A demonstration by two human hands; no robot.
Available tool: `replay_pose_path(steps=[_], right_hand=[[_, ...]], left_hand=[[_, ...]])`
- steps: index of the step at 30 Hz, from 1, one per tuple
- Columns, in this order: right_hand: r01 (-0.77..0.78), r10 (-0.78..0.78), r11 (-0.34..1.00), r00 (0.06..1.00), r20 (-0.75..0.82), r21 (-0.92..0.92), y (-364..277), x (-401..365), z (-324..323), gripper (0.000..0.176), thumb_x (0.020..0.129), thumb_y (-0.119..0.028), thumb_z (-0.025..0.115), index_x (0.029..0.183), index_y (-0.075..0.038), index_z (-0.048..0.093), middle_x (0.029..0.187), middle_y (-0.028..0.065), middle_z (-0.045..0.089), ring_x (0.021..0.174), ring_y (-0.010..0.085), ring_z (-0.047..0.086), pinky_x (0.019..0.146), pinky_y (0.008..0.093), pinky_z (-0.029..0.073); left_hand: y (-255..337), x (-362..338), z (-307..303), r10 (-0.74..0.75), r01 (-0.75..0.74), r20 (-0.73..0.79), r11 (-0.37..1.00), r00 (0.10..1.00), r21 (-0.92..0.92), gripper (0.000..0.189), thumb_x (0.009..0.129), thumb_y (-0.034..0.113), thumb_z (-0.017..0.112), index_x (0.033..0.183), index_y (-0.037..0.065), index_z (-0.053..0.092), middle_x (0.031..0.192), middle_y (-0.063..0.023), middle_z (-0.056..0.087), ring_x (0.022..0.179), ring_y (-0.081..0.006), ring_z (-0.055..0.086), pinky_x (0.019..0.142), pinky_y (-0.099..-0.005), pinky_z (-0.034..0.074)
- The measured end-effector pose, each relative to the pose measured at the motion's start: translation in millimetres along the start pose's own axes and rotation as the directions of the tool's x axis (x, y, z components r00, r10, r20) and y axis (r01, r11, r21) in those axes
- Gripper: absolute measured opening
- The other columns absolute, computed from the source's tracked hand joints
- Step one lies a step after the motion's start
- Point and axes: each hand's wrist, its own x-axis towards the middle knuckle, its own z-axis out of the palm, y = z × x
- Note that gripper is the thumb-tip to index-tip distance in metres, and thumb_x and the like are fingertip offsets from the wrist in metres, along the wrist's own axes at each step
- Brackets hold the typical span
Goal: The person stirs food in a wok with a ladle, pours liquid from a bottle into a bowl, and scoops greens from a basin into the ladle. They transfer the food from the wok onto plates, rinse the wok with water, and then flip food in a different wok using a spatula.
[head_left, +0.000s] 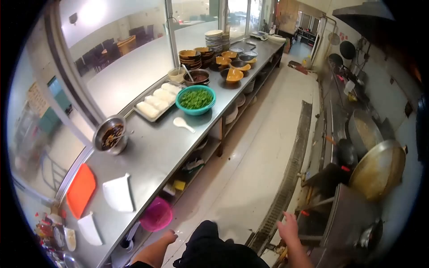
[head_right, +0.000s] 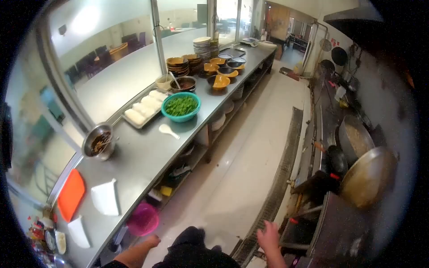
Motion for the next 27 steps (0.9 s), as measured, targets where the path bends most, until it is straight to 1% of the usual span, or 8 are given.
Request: replay_pose_path(steps=[3,7,11,15,17,20,23,27], right_hand=[[0.197,-0.196,0.98,0.98,0.03,-0.038,-63,129,5,0.048,0.073,-0.019,0.064,0.116,-0.005,0.052,0.112,0.0193,0.048,0.103,0.0356,0.05,0.088,0.0393,0.043],[0.16,-0.159,0.986,0.987,0.031,-0.033,-95,257,26,0.049,0.072,-0.024,0.066,0.116,-0.006,0.053,0.112,0.0197,0.048,0.104,0.0365,0.05,0.087,0.0399,0.043],[-0.008,0.033,0.991,0.982,0.185,-0.133,-77,326,30,0.051,0.071,-0.026,0.067,0.115,-0.004,0.053,0.113,0.0203,0.049,0.105,0.0369,0.049,0.089,0.0398,0.043],[-0.212,0.221,0.974,0.965,0.139,-0.074,-55,422,8,0.051,0.069,-0.025,0.067,0.113,-0.002,0.055,0.111,0.0202,0.051,0.105,0.0363,0.05,0.09,0.0393,0.043],[-0.279,0.282,0.959,0.954,0.105,-0.046,-38,479,2,0.051,0.069,-0.025,0.068,0.112,-0.001,0.055,0.109,0.0196,0.053,0.104,0.0351,0.051,0.089,0.039,0.043],[-0.388,0.393,0.919,0.915,0.086,-0.073,-14,578,-10,0.053,0.069,-0.027,0.07,0.114,-0.002,0.054,0.109,0.0196,0.052,0.102,0.0352,0.052,0.088,0.0393,0.044],[-0.343,0.381,0.905,0.917,0.12,-0.252,14,686,-25,0.054,0.068,-0.027,0.071,0.115,-0.004,0.054,0.108,0.0192,0.052,0.102,0.0346,0.053,0.088,0.0389,0.044],[-0.337,0.371,0.911,0.922,0.115,-0.236,9,824,-77,0.052,0.068,-0.025,0.071,0.113,-0.005,0.055,0.106,0.0192,0.053,0.102,0.0336,0.053,0.088,0.039,0.044]], left_hand=[[67,51,-66,0.011,-0.022,-0.096,0.993,0.995,-0.116,0.04,0.075,0.03,0.057,0.104,0.003,0.062,0.105,-0.0208,0.061,0.099,-0.0338,0.058,0.087,-0.0411,0.046],[189,152,-173,0.084,-0.111,-0.13,0.97,0.988,-0.218,0.039,0.072,0.027,0.06,0.105,0.007,0.063,0.102,-0.0184,0.062,0.098,-0.0329,0.058,0.088,-0.0402,0.046],[345,251,-307,0.45,-0.507,-0.328,0.855,0.831,-0.111,0.031,0.072,0.022,0.06,0.1,0.008,0.065,0.099,-0.0159,0.063,0.094,-0.0332,0.059,0.085,-0.0412,0.047],[540,309,-468,0.603,-0.638,-0.231,0.761,0.764,-0.122,0.022,0.08,0.027,0.056,0.082,0.006,0.064,0.081,-0.0179,0.062,0.081,-0.0363,0.059,0.071,-0.0441,0.047],[620,363,-517,0.707,-0.737,-0.271,0.676,0.653,-0.012,0.026,0.084,0.03,0.054,0.078,0.005,0.062,0.075,-0.0189,0.061,0.074,-0.0375,0.058,0.067,-0.0454,0.046],[734,423,-594,0.712,-0.743,-0.238,0.666,0.66,-0.067,0.032,0.087,0.032,0.052,0.077,0.002,0.06,0.078,-0.0206,0.059,0.077,-0.037,0.057,0.069,-0.0432,0.045],[830,474,-664,0.653,-0.789,-0.473,0.59,0.591,-0.17,0.027,0.083,0.03,0.059,0.089,0.004,0.062,0.09,-0.0154,0.06,0.08,-0.0295,0.059,0.073,-0.0369,0.047],[927,573,-767,0.446,-0.798,-0.736,0.564,0.509,-0.21,0.035,0.077,0.024,0.065,0.1,0.0,0.056,0.093,-0.0158,0.059,0.083,-0.0276,0.059,0.074,-0.0374,0.047]])
